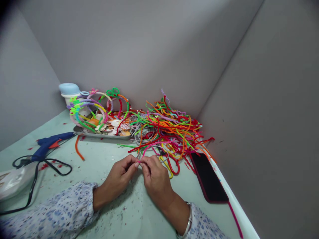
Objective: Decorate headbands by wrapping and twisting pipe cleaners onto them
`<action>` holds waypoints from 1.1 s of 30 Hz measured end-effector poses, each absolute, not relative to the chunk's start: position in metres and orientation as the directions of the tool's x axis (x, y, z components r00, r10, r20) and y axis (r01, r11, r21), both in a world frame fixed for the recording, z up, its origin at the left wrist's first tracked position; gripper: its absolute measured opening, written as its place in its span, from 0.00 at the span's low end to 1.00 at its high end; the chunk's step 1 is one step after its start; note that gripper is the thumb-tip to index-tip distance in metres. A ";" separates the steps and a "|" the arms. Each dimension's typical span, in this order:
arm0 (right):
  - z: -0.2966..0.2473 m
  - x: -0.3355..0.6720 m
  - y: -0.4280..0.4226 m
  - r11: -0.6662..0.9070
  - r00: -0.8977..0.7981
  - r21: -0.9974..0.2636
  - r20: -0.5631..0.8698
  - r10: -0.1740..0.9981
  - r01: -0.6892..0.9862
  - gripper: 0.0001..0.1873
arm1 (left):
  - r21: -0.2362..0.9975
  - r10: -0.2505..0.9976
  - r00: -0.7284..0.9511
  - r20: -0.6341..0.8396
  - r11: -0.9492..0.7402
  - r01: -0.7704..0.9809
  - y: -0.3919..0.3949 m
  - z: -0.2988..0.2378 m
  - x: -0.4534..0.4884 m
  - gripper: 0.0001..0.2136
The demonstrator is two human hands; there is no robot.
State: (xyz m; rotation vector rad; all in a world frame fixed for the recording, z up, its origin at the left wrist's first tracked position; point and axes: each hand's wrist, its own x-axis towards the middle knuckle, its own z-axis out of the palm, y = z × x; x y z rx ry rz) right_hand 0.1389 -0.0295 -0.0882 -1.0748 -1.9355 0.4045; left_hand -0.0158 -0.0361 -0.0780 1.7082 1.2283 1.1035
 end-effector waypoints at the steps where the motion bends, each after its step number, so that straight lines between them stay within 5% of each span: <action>1: -0.089 0.139 -0.029 0.575 -0.260 -0.624 0.526 0.810 0.529 0.09 | 0.910 0.962 0.168 0.217 -0.261 0.321 -0.036 -0.078 -0.016 0.10; 33: -0.096 0.137 -0.029 0.545 -0.262 -0.623 0.491 0.831 0.561 0.07 | 0.916 0.971 0.120 0.206 -0.234 0.325 -0.033 -0.077 -0.013 0.08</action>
